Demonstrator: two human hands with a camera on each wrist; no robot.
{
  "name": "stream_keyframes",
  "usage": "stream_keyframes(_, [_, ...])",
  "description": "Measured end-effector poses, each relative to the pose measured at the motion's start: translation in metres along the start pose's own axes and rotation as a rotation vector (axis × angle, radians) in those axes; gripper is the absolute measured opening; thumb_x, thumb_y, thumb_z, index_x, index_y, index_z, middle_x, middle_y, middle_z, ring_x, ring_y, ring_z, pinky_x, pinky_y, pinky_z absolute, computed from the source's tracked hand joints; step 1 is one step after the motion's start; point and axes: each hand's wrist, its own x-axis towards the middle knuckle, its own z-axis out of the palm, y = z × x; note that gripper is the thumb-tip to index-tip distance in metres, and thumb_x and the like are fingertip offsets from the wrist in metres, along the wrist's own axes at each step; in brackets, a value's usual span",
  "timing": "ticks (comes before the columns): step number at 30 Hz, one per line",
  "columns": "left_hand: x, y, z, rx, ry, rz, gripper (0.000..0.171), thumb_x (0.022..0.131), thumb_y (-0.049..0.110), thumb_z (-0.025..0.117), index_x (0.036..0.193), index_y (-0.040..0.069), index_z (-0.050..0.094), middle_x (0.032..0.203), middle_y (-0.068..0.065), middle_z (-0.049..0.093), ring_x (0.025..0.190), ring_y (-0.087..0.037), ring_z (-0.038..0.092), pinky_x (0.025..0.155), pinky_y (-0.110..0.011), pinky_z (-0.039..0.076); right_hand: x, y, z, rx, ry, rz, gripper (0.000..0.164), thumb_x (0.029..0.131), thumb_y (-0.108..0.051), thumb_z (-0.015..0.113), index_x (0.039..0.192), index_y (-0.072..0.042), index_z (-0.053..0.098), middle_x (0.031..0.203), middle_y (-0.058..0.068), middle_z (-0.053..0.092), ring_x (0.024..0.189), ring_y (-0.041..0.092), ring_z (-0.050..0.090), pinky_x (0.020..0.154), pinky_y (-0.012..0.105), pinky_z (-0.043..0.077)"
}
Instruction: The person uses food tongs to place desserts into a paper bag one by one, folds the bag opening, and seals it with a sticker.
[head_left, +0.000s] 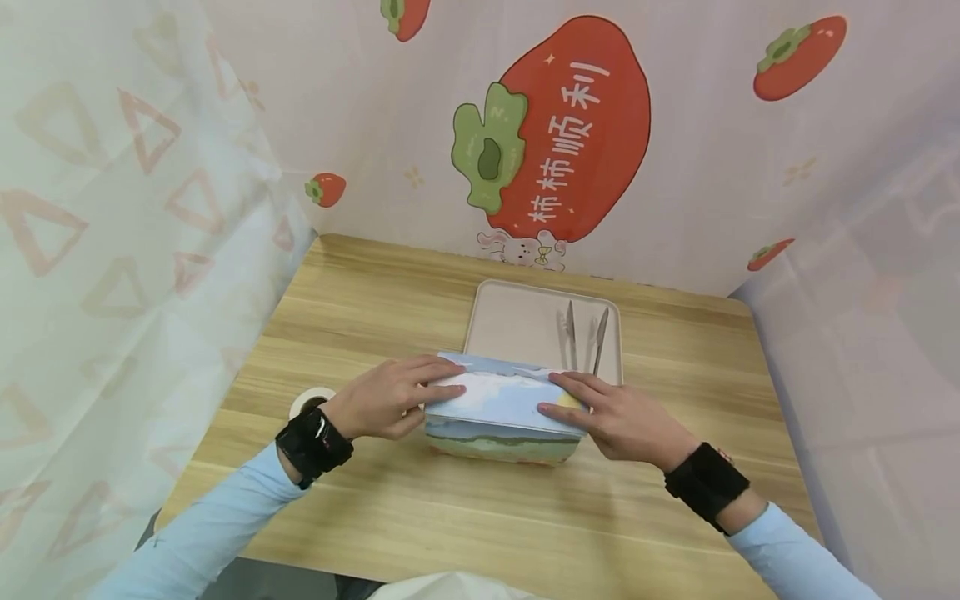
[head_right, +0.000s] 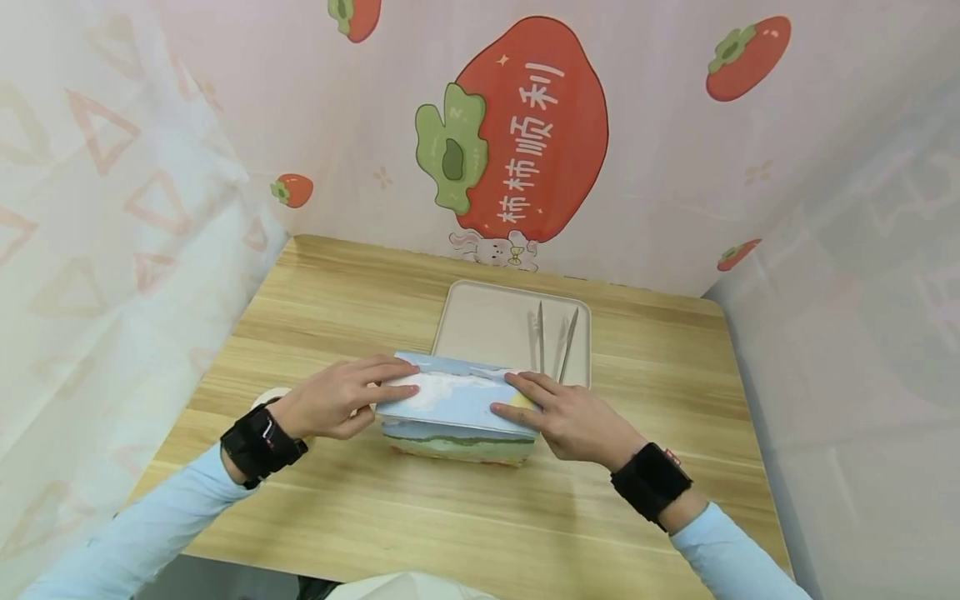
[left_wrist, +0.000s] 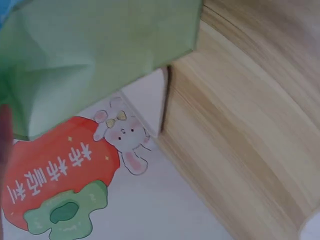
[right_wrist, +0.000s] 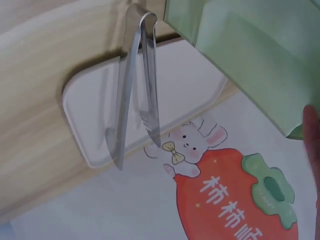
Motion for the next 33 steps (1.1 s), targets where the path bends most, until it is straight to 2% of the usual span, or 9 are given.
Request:
stream_keyframes(2, [0.000, 0.005, -0.002, -0.059, -0.010, -0.049, 0.048, 0.081, 0.006, 0.049, 0.126, 0.010, 0.066, 0.133, -0.012, 0.063, 0.122, -0.029, 0.061, 0.096, -0.044, 0.053, -0.001, -0.003, 0.002, 0.017, 0.011, 0.019, 0.058, 0.092, -0.014, 0.030, 0.144, -0.026, 0.054, 0.146, 0.014, 0.052, 0.128, 0.032, 0.054, 0.059, 0.022, 0.046])
stream_keyframes(4, [0.002, 0.010, -0.002, -0.099, 0.001, -0.106, 0.036, 0.089, 0.014, 0.054, 0.122, 0.011, 0.068, 0.132, -0.011, 0.064, 0.122, -0.029, 0.060, 0.099, -0.045, 0.052, -0.001, -0.007, 0.004, 0.070, 0.024, 0.060, 0.060, 0.087, -0.014, 0.035, 0.143, -0.026, 0.054, 0.148, 0.013, 0.050, 0.131, 0.032, 0.049, 0.076, 0.033, 0.053])
stream_keyframes(8, [0.009, 0.019, 0.006, -0.122, 0.051, -0.229, 0.028, 0.094, 0.034, 0.068, 0.112, 0.012, 0.068, 0.125, -0.007, 0.067, 0.117, -0.023, 0.063, 0.095, -0.038, 0.054, -0.002, -0.017, 0.010, 0.236, 0.104, 0.194, 0.048, 0.092, -0.015, 0.052, 0.138, -0.026, 0.060, 0.147, 0.011, 0.052, 0.134, 0.031, 0.046, 0.102, 0.053, 0.042])
stream_keyframes(11, [0.012, 0.023, 0.014, -0.133, 0.071, -0.311, 0.036, 0.089, 0.031, 0.074, 0.115, 0.009, 0.063, 0.121, -0.005, 0.065, 0.115, -0.020, 0.061, 0.096, -0.034, 0.053, 0.002, -0.023, 0.014, 0.385, 0.193, 0.307, 0.041, 0.091, -0.012, 0.068, 0.131, -0.023, 0.066, 0.141, 0.010, 0.056, 0.131, 0.028, 0.049, 0.104, 0.045, 0.040])
stream_keyframes(15, [0.013, 0.028, 0.018, -0.149, 0.082, -0.385, 0.047, 0.085, 0.021, 0.078, 0.125, 0.004, 0.060, 0.121, -0.008, 0.064, 0.116, -0.023, 0.061, 0.099, -0.037, 0.051, 0.010, -0.030, 0.014, 0.500, 0.236, 0.460, 0.058, 0.083, -0.007, 0.078, 0.138, -0.011, 0.057, 0.139, 0.010, 0.057, 0.127, 0.027, 0.051, 0.102, 0.035, 0.042])
stream_keyframes(20, [0.016, 0.030, 0.019, -0.218, 0.124, -0.499, 0.041, 0.083, 0.017, 0.079, 0.121, 0.006, 0.066, 0.117, -0.008, 0.066, 0.111, -0.023, 0.061, 0.094, -0.037, 0.053, 0.017, -0.033, 0.010, 0.494, 0.219, 0.614, 0.059, 0.084, -0.010, 0.078, 0.138, -0.005, 0.055, 0.136, 0.014, 0.060, 0.127, 0.031, 0.055, 0.100, 0.047, 0.047])
stream_keyframes(26, [0.019, 0.030, 0.020, -0.322, 0.150, -0.594, 0.034, 0.082, 0.013, 0.079, 0.114, 0.008, 0.068, 0.112, -0.005, 0.070, 0.109, -0.021, 0.061, 0.093, -0.038, 0.053, 0.020, -0.037, 0.015, 0.459, 0.295, 0.636, 0.047, 0.081, -0.008, 0.079, 0.126, -0.005, 0.066, 0.125, 0.013, 0.067, 0.120, 0.032, 0.061, 0.097, 0.047, 0.050])
stream_keyframes(29, [0.023, 0.030, 0.017, -0.316, 0.118, -0.632, 0.033, 0.082, 0.012, 0.079, 0.113, 0.009, 0.068, 0.112, -0.005, 0.070, 0.110, -0.021, 0.061, 0.095, -0.038, 0.052, 0.021, -0.039, 0.018, 0.440, 0.336, 0.643, 0.046, 0.080, -0.007, 0.080, 0.124, -0.005, 0.067, 0.121, 0.013, 0.069, 0.118, 0.032, 0.063, 0.095, 0.048, 0.051])
stream_keyframes(33, [0.036, 0.037, 0.009, -0.135, -0.040, -0.676, 0.036, 0.083, 0.017, 0.080, 0.116, 0.010, 0.067, 0.116, -0.005, 0.068, 0.115, -0.023, 0.058, 0.099, -0.046, 0.044, 0.021, -0.039, 0.018, 0.426, 0.352, 0.642, 0.045, 0.079, -0.006, 0.081, 0.122, -0.004, 0.068, 0.119, 0.013, 0.070, 0.116, 0.032, 0.064, 0.094, 0.049, 0.051])
